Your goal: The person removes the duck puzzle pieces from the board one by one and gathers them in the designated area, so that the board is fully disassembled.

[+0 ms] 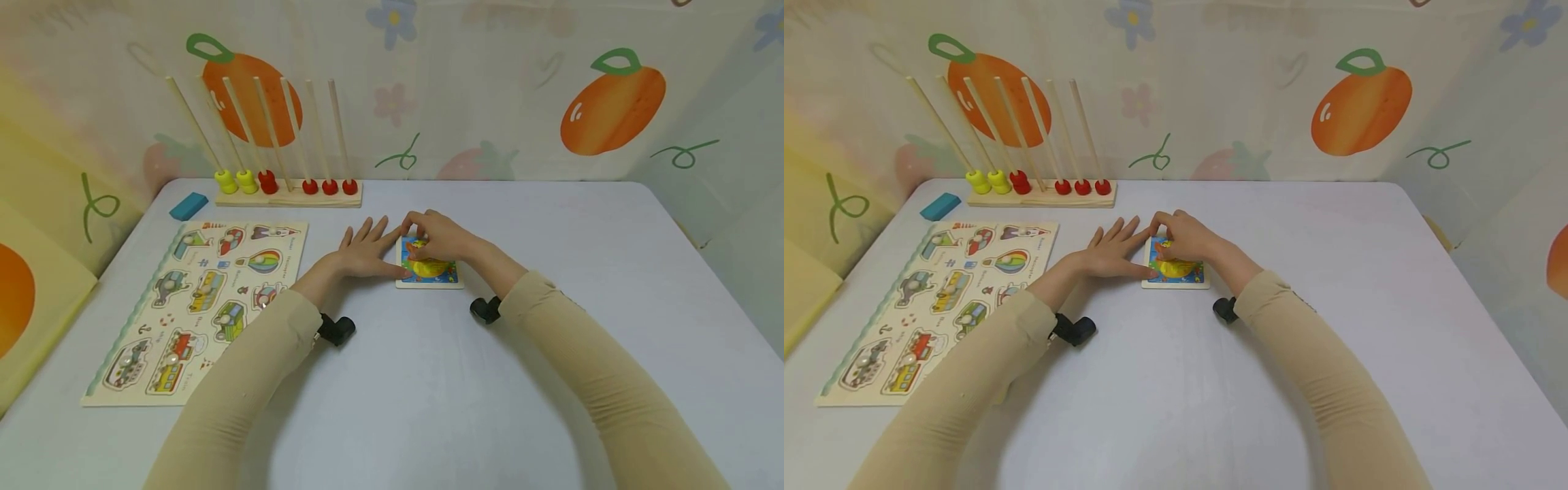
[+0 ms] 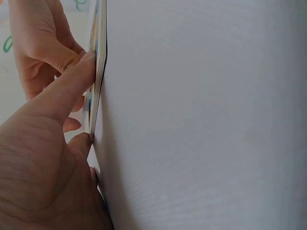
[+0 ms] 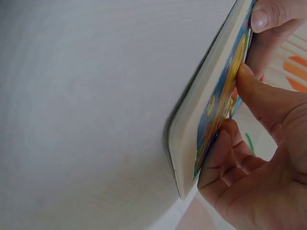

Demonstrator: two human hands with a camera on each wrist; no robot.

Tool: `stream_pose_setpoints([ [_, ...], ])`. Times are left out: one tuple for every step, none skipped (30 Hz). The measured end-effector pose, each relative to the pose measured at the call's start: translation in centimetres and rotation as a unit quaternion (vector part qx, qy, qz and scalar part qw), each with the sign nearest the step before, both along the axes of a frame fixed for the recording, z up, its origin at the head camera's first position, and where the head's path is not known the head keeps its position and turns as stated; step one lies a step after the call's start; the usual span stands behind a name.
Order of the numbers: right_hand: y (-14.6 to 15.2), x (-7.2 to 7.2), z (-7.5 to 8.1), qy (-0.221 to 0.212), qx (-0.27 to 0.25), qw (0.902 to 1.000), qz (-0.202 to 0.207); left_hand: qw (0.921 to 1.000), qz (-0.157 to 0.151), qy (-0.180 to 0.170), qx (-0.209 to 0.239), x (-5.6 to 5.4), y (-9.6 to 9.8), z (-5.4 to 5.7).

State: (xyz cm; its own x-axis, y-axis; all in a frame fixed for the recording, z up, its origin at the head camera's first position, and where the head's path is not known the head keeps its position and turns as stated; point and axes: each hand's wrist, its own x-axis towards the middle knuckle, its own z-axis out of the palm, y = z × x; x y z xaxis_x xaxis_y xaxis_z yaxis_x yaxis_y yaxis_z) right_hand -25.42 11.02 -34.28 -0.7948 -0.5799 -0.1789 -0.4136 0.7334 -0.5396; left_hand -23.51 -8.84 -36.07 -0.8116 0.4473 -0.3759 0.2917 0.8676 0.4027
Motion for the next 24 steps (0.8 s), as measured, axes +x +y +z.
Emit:
stream_pose_setpoints([
  [-0.01,0.01,0.03,0.001,-0.002,1.0000,-0.001,1.0000,0.000,0.000,0.000,-0.01,-0.01,0.00],
  [-0.02,0.03,0.06,0.003,-0.003,1.0000,-0.002,1.0000,0.000,0.001,0.001,-0.03,-0.01,-0.01],
  [-0.03,0.04,0.08,0.005,-0.005,1.0000,-0.001,1.0000,0.001,0.001,0.002,-0.02,-0.02,0.00],
  [-0.04,0.05,0.09,0.009,-0.007,0.9999,0.000,1.0000,0.001,0.001,0.001,-0.02,-0.03,-0.01],
  [-0.04,0.06,0.09,0.013,-0.009,0.9999,0.002,1.0000,0.001,0.001,0.001,0.00,-0.02,-0.02],
  [-0.05,0.06,0.06,0.018,-0.010,0.9998,0.003,1.0000,0.002,0.002,0.000,0.02,-0.01,-0.03],
  [-0.06,0.07,0.05,0.023,-0.011,0.9997,0.002,1.0000,0.001,0.002,0.000,0.04,-0.01,-0.04],
  [-0.07,0.07,0.02,0.029,-0.011,0.9995,0.002,1.0000,0.001,0.003,-0.001,0.05,0.00,-0.05],
  [-0.08,0.07,-0.01,0.034,-0.011,0.9993,0.001,1.0000,0.000,0.003,-0.002,0.06,0.00,-0.08],
  [-0.12,0.06,-0.06,0.037,-0.013,0.9992,-0.001,1.0000,-0.001,0.004,-0.003,0.07,-0.02,-0.11],
  [-0.15,0.05,-0.09,0.040,-0.013,0.9991,-0.003,1.0000,-0.001,0.004,-0.002,0.09,-0.04,-0.13],
  [-0.18,0.05,-0.12,0.041,-0.014,0.9990,-0.007,1.0000,-0.002,0.004,-0.002,0.09,-0.07,-0.16],
  [-0.19,0.06,-0.12,0.039,-0.017,0.9990,-0.011,1.0000,-0.002,0.003,-0.001,0.11,-0.09,-0.16],
  [-0.20,0.06,-0.12,0.037,-0.019,0.9990,-0.015,1.0000,-0.002,0.002,0.000,0.13,-0.11,-0.17],
  [-0.20,0.09,-0.08,0.033,-0.023,0.9990,-0.018,1.0000,-0.002,0.001,0.000,0.15,-0.14,-0.17],
  [-0.17,0.09,-0.06,0.029,-0.026,0.9990,-0.022,1.0000,-0.002,0.000,0.001,0.17,-0.16,-0.16],
  [-0.14,0.10,-0.03,0.026,-0.028,0.9989,-0.025,1.0000,-0.002,-0.001,0.002,0.18,-0.17,-0.15],
  [-0.10,0.09,0.00,0.022,-0.032,0.9989,-0.028,1.0000,-0.003,-0.001,0.001,0.19,-0.18,-0.15],
  [-0.04,0.09,0.03,0.018,-0.034,0.9988,-0.031,1.0000,-0.003,-0.002,0.001,0.20,-0.17,-0.15],
  [0.02,0.07,0.05,0.016,-0.036,0.9987,-0.034,1.0000,-0.004,-0.001,-0.002,0.20,-0.18,-0.15],
  [0.11,0.02,0.00,0.014,-0.037,0.9986,-0.036,1.0000,-0.004,0.000,-0.004,0.19,-0.17,-0.14],
  [0.19,-0.02,-0.02,0.012,-0.038,0.9983,-0.041,1.0000,-0.005,0.000,-0.005,0.18,-0.14,-0.14],
  [0.25,-0.04,0.00,0.011,-0.041,0.9980,-0.046,1.0000,-0.005,0.001,-0.006,0.17,-0.11,-0.14],
  [0.32,-0.09,0.00,0.011,-0.042,0.9977,-0.051,0.9999,-0.006,0.003,-0.008,0.14,-0.10,-0.16],
])
